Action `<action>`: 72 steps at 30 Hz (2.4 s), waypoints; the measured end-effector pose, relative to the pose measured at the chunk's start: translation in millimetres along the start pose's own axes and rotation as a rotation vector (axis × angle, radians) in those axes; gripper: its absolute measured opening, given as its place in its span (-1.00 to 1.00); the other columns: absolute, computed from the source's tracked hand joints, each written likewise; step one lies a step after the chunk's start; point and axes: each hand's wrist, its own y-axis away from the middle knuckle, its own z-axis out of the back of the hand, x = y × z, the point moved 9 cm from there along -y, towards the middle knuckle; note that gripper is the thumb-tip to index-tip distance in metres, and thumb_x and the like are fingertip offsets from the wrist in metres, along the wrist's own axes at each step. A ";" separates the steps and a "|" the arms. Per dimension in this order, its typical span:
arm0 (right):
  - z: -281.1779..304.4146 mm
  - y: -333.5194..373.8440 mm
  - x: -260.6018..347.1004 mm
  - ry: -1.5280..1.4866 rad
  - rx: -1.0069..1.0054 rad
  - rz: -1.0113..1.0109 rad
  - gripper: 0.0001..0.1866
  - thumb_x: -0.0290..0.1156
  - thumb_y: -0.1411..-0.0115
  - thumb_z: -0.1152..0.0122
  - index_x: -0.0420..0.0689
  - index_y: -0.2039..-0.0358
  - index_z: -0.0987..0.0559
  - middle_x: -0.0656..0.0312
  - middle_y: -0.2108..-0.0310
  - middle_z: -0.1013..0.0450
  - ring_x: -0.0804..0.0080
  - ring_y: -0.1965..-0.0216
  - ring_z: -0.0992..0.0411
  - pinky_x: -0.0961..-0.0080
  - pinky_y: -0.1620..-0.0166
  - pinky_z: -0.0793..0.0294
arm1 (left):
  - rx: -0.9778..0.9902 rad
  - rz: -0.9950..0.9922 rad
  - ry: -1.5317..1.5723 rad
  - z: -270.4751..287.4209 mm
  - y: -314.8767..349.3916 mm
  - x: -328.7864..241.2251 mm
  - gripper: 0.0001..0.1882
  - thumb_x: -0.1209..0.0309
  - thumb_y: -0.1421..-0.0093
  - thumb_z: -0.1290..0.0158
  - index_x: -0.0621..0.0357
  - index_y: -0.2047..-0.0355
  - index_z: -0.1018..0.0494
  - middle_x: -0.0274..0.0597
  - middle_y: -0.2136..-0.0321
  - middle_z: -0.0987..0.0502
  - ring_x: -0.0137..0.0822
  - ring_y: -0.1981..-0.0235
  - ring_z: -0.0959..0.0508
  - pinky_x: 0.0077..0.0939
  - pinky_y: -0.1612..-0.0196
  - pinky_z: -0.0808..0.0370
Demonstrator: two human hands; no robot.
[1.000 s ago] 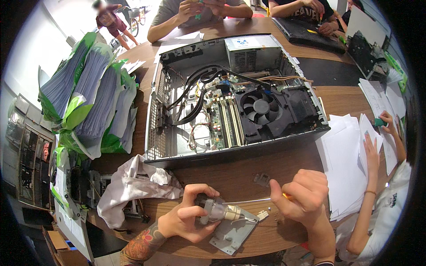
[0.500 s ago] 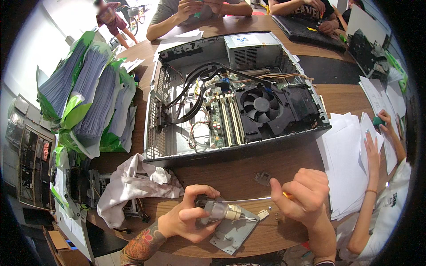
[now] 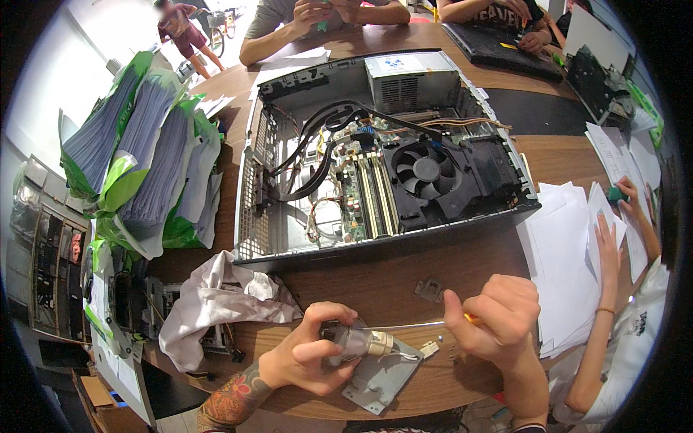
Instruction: The person disassembles a projector lamp unit by separating its metal casing from the bulb and loosening components with a screwdriver.
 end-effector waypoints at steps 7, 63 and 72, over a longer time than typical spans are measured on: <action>1.8 -0.7 3.5 0.025 0.014 0.029 -0.53 -0.55 0.20 -0.48 -0.03 0.82 -0.25 0.35 0.79 -0.07 0.43 0.79 -0.09 0.49 0.70 -0.02 | -0.070 0.031 -0.040 -0.3 -2.4 -1.0 -0.45 0.65 0.23 -0.30 0.09 0.29 -0.23 0.15 0.10 -0.26 0.07 0.11 -0.47 -0.16 0.13 -0.53; 2.8 0.6 38.7 0.166 -0.036 0.179 -0.66 -0.45 0.06 -0.40 -0.18 0.77 -0.38 0.39 0.79 -0.05 0.53 0.79 -0.03 0.60 0.69 0.02 | -0.071 0.183 -0.305 -2.6 -9.2 2.8 -0.22 0.54 0.15 -0.37 -0.01 0.11 0.00 0.24 0.13 -0.25 -0.07 0.19 -0.42 -0.24 0.19 -0.46; 2.6 0.9 38.2 0.165 -0.039 0.172 -0.67 -0.48 0.09 -0.41 -0.17 0.76 -0.39 0.40 0.80 -0.06 0.52 0.79 -0.03 0.60 0.69 0.02 | -0.071 0.164 -0.227 -2.1 -9.7 3.7 -0.23 0.56 0.12 -0.35 -0.02 0.10 0.00 0.30 0.11 -0.27 -0.03 0.16 -0.43 -0.27 0.22 -0.49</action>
